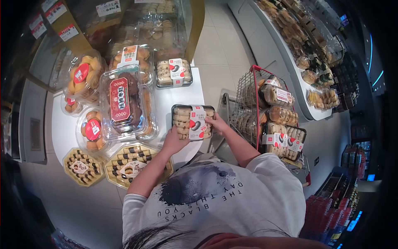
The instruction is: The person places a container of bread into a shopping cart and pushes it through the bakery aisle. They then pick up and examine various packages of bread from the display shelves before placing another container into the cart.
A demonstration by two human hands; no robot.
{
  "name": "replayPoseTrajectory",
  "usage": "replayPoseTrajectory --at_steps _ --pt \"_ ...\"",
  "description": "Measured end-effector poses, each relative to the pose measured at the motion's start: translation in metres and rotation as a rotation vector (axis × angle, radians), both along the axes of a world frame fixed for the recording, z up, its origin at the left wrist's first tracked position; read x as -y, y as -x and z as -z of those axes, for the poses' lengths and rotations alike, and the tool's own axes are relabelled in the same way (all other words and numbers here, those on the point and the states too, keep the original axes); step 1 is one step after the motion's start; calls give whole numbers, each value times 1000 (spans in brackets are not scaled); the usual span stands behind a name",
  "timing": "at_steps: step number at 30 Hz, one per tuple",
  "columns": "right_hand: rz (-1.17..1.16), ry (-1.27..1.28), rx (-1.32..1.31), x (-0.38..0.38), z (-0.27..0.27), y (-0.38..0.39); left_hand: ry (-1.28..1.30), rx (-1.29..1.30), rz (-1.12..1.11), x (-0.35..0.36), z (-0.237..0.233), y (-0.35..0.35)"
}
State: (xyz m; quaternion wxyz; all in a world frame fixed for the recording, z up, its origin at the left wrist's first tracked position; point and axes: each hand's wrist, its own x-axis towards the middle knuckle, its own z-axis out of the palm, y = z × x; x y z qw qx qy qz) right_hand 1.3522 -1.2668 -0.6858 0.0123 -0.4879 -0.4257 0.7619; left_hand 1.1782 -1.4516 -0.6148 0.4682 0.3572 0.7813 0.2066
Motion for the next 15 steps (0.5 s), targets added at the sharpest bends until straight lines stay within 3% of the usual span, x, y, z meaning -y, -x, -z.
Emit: replayPoseTrajectory --at_steps 2,5,8,9,13,14,15 --pt "119 -25 -113 -11 -33 -9 -284 -305 28 2 -20 -11" --pt "332 -119 -491 -11 -52 -19 -475 -524 105 -4 -72 -8" --pt "363 -29 -792 -5 -64 -25 -779 -447 96 1 -90 -9" --pt "392 24 -773 1 -68 -29 -901 -459 118 4 -98 -10" --pt "354 270 -891 23 -79 -29 -1175 -538 289 17 -124 -22" --pt "279 336 -1086 29 -82 -24 -1218 -547 392 21 -128 -26" --pt "309 418 -976 29 -74 -22 -1260 -557 492 25 -130 -29"
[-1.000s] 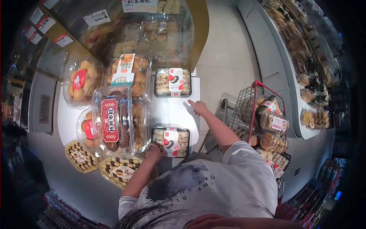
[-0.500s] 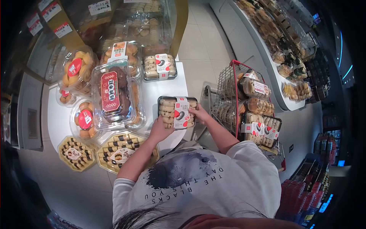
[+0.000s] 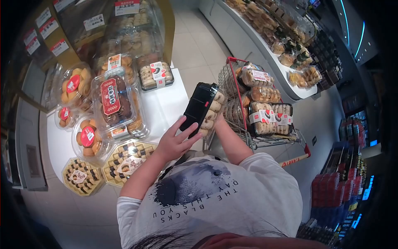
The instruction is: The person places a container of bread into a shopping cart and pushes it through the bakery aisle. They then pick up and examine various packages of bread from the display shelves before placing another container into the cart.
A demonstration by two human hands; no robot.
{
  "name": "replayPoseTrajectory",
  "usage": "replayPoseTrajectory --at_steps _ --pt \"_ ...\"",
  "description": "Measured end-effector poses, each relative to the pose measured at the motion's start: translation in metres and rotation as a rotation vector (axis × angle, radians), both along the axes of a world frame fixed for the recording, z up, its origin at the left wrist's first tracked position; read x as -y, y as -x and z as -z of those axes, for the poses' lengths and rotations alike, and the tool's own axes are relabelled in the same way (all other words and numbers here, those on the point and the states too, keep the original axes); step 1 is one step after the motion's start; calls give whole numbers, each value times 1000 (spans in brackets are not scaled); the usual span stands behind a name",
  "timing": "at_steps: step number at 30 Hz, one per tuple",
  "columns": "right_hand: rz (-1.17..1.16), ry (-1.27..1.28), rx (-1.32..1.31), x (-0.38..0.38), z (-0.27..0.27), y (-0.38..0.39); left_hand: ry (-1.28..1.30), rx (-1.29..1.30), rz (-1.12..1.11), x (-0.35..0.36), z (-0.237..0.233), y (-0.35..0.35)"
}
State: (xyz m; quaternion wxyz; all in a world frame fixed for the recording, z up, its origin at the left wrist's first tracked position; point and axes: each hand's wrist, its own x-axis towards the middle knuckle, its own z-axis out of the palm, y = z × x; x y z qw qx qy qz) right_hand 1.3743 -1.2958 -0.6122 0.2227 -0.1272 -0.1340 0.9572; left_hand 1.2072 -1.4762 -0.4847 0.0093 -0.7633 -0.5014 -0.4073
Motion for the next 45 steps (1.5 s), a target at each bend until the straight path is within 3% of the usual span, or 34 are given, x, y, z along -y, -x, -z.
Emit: replayPoseTrajectory --at_steps 1,3,6,7,13,17,20,24,32,35,39,43,45 --pt "-39 89 98 -1 9 2 -25 -58 78 1 -2 -3" --pt "-18 84 313 30 -92 34 -26 -82 141 2 -4 -8" --pt "-315 99 153 3 -12 24 8 -129 93 4 5 -2" --pt "-363 137 120 -8 3 25 54 -30 27 1 14 3" --pt "-139 -73 507 -64 29 46 342 516 -356 -33 51 29" --pt "-176 -180 601 -129 47 82 450 629 -543 -84 83 38" --pt "-179 -275 677 -177 45 131 525 770 -731 -127 133 59" --pt "-226 -356 696 -223 64 195 553 1301 -855 -168 197 85" --pt "-131 -208 839 -233 137 260 713 1015 -979 -177 207 98" --pt "-102 -433 817 -225 145 265 784 1020 -1013 -175 215 94" --pt "-147 -459 834 -223 148 263 888 1095 -1013 -160 229 84" --pt "-282 -27 957 -225 129 234 934 1192 -980 -141 208 74" --pt "-270 -45 801 -220 138 234 942 1217 -969 -122 203 69"
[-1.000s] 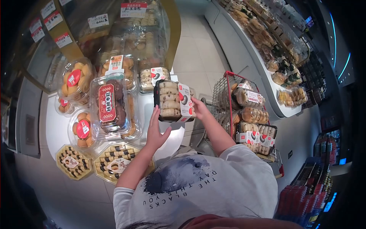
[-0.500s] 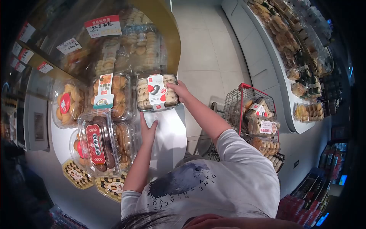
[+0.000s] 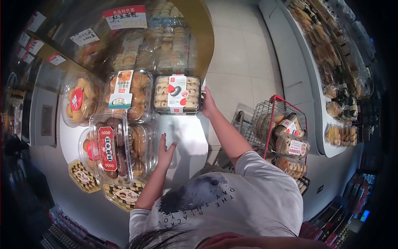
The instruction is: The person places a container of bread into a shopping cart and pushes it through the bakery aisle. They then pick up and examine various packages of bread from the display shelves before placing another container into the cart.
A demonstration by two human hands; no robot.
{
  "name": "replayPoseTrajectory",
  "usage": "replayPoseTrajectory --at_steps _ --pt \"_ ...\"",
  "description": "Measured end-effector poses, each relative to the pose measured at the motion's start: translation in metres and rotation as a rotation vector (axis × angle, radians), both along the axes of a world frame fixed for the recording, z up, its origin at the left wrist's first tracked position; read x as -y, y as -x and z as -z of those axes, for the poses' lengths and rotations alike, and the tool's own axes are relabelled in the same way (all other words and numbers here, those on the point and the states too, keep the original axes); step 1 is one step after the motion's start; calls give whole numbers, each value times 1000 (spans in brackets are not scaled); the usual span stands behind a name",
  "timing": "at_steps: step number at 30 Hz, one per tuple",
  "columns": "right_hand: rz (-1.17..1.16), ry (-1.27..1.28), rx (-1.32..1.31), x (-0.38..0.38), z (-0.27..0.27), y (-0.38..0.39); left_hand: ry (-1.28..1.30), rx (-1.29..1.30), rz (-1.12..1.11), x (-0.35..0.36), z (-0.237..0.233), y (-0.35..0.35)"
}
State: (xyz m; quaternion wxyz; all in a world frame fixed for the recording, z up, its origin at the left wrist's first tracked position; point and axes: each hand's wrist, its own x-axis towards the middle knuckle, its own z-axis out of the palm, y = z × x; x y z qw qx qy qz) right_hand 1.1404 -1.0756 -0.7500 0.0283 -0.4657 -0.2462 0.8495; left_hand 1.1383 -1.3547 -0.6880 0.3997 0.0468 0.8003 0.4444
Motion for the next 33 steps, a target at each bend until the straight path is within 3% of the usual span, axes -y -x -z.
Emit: replayPoseTrajectory --at_steps 4,9,12,17,24,26,29,33 --pt "35 110 -269 8 14 11 -44 35 9 29 -20 -7" --pt "107 92 -83 11 16 7 -87 34 50 58 -48 -15" --pt "82 -62 104 17 10 -14 -156 15 135 75 -61 -19" --pt "153 -219 101 50 -24 -89 -256 19 299 97 -84 -25" --pt "347 -710 254 119 -120 -245 -345 79 582 116 -81 -52" --pt "451 -907 448 139 -128 -291 -353 110 666 110 -84 -66" --pt "411 -1171 813 176 -135 -354 -375 176 756 99 -82 -89" --pt "285 -1335 978 194 -143 -378 -368 213 883 90 -66 -116"
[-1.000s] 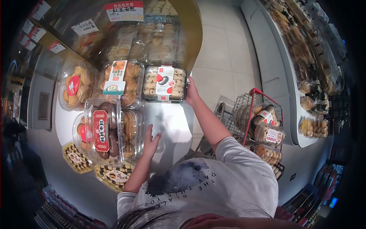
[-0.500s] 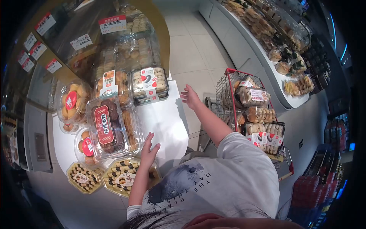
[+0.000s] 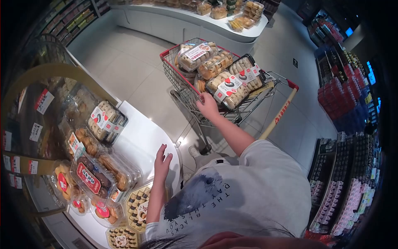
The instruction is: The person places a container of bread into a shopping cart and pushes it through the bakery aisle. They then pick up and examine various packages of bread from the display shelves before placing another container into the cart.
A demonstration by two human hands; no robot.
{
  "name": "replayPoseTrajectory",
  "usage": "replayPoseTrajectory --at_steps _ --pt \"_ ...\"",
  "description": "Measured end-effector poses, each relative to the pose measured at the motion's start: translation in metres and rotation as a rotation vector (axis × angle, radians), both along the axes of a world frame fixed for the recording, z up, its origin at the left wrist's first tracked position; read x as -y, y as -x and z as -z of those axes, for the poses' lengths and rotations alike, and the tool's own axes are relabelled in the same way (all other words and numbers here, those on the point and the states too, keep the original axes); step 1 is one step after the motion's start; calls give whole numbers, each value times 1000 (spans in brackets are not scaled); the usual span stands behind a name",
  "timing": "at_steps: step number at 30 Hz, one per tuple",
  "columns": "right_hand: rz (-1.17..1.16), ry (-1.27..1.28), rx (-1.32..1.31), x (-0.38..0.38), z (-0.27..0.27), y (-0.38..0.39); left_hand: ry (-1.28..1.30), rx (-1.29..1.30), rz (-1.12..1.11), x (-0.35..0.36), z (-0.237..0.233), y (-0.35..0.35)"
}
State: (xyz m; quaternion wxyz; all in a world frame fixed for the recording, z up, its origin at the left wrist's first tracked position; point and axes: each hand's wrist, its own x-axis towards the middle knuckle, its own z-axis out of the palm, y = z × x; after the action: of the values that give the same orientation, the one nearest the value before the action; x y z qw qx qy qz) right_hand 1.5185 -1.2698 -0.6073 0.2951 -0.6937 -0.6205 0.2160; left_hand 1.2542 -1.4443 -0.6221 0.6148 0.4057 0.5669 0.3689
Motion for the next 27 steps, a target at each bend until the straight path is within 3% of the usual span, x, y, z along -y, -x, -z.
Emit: replayPoseTrajectory --at_steps 5,12,15,19,22,25,27 --pt "-14 -22 52 3 -7 -19 40 -12 55 -8 -2 -21" --pt "84 -39 -10 -32 -24 -54 181 52 -57 -19 0 -28" --pt "131 -80 287 -72 -41 -99 235 70 -159 -25 -1 -35" --pt "103 581 329 -152 -44 -206 282 78 -210 -41 16 -46" --pt "-18 618 443 -162 -14 -257 303 111 -142 -61 32 -60" --pt "12 868 159 -151 12 -277 226 93 -23 -102 40 -77" --pt "16 845 85 -146 16 -286 82 36 119 -145 38 -94"
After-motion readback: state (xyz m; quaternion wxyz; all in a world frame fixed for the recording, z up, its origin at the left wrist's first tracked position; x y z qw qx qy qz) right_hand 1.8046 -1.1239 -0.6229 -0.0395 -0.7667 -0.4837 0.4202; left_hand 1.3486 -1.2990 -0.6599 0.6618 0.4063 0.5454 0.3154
